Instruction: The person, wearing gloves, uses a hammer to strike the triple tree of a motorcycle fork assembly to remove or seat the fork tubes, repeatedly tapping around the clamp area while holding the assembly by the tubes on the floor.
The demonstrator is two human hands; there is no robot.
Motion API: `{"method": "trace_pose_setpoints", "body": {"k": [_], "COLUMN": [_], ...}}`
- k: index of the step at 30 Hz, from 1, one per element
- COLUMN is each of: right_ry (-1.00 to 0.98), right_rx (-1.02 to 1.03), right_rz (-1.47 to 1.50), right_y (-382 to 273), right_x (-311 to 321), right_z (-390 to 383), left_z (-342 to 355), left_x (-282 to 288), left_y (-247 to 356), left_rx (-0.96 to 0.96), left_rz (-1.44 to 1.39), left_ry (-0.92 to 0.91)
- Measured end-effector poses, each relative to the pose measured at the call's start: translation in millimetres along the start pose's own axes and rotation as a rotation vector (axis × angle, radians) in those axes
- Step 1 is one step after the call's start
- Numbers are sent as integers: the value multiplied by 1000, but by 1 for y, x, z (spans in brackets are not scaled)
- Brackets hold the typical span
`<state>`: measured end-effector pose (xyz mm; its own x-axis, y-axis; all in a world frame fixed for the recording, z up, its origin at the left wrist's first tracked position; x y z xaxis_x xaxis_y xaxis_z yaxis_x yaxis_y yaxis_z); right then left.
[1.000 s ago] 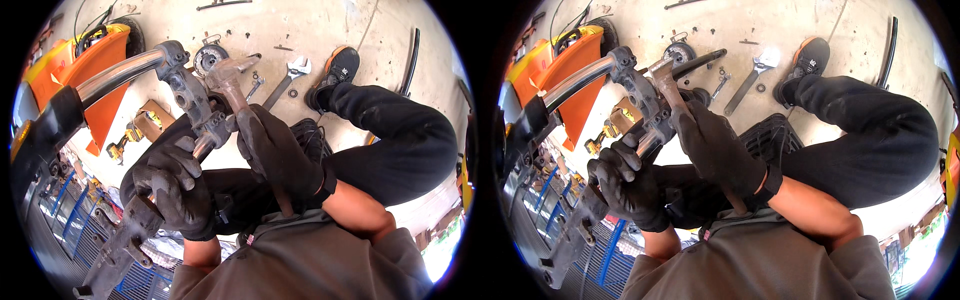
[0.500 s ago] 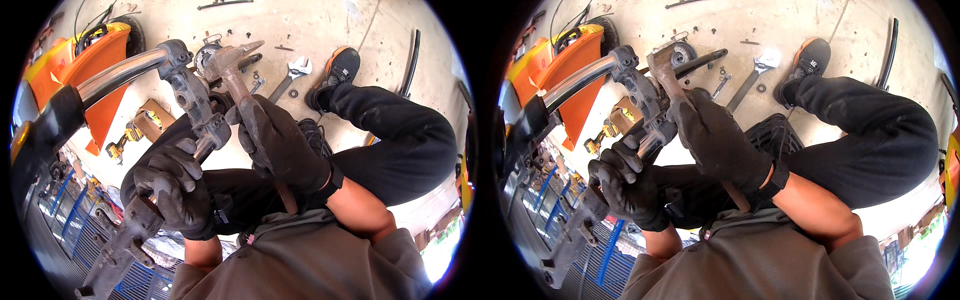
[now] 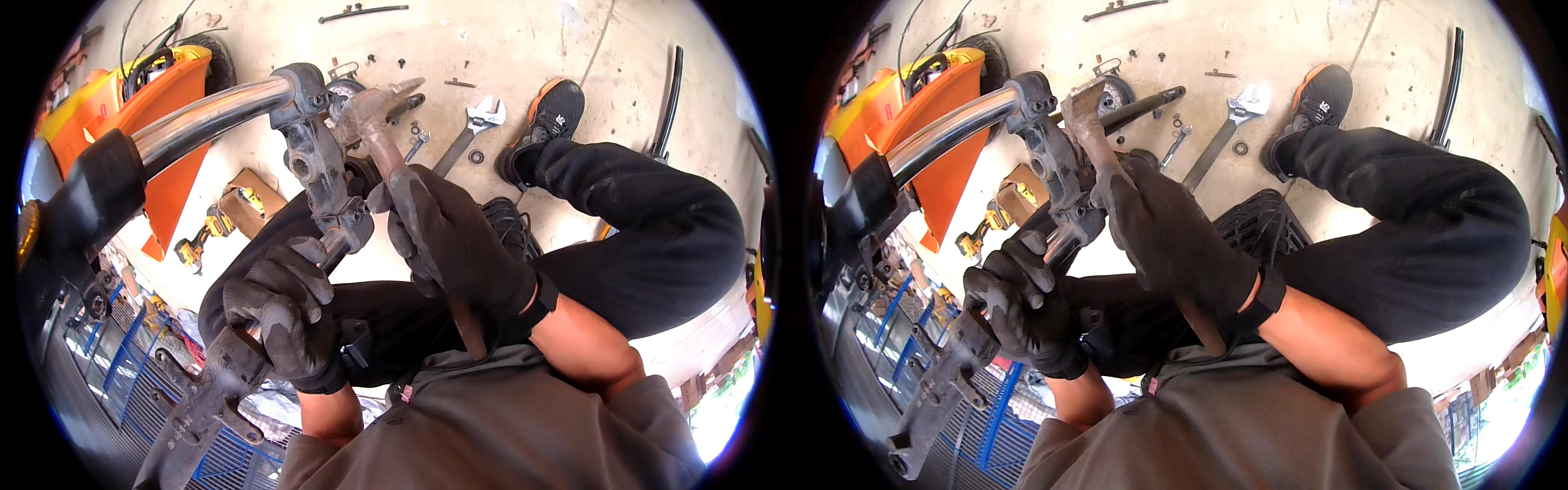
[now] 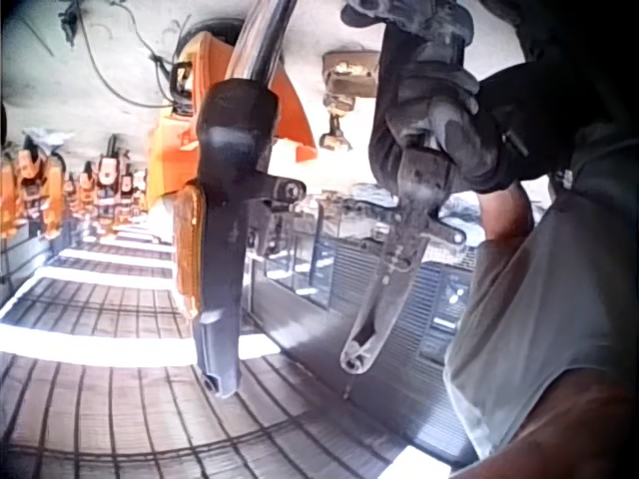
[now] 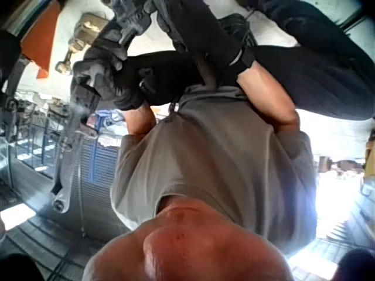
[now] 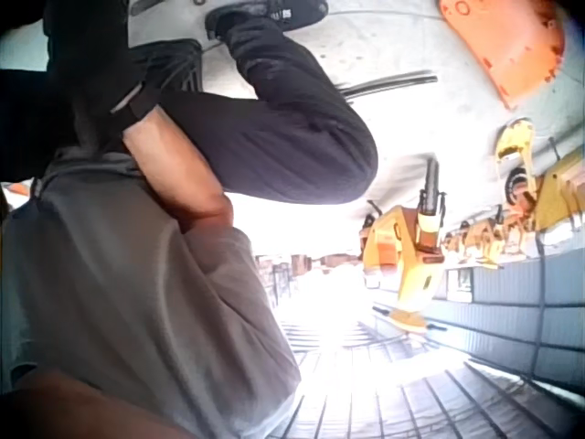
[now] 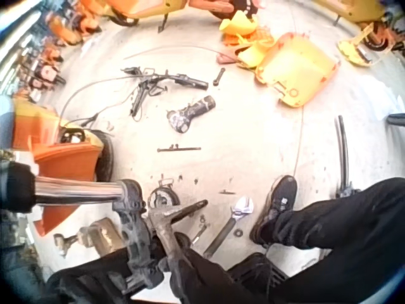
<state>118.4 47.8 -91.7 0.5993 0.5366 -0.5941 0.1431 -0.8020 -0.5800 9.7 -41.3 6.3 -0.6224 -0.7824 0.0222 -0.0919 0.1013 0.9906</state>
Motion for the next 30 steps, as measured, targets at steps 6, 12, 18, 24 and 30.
{"method": "trace_pose_setpoints", "body": {"k": [6, 12, 18, 24, 30], "right_ry": [35, 51, 37, 52, 190], "right_rx": [-2, 4, -21, -13, 502], "right_rz": [28, 43, 46, 16, -649], "right_y": [6, 13, 15, 11, -32], "right_x": [-1, -5, -6, -4, 12], "right_z": [1, -2, -4, -5, -11], "left_z": [1, 2, 2, 4, 2], "left_x": [0, 7, 2, -4, -13], "left_y": [-1, -1, 0, 2, 2], "left_rx": [-8, -17, 34, 15, 68], "left_rz": [16, 11, 21, 33, -44], "left_ry": [-17, 45, 5, 22, 92]}}
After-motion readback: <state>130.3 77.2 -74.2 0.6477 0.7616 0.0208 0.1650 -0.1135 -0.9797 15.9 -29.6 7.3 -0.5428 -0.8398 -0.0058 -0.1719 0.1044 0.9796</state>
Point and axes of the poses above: each hand's wrist, its own z-axis towards the middle knuckle, its own x-axis out of the back of the hand, y = z × x, the point moved 6 cm from there along z, towards the middle knuckle, and after that the axes turned 7 degrees about x, right-handed, at the moved point
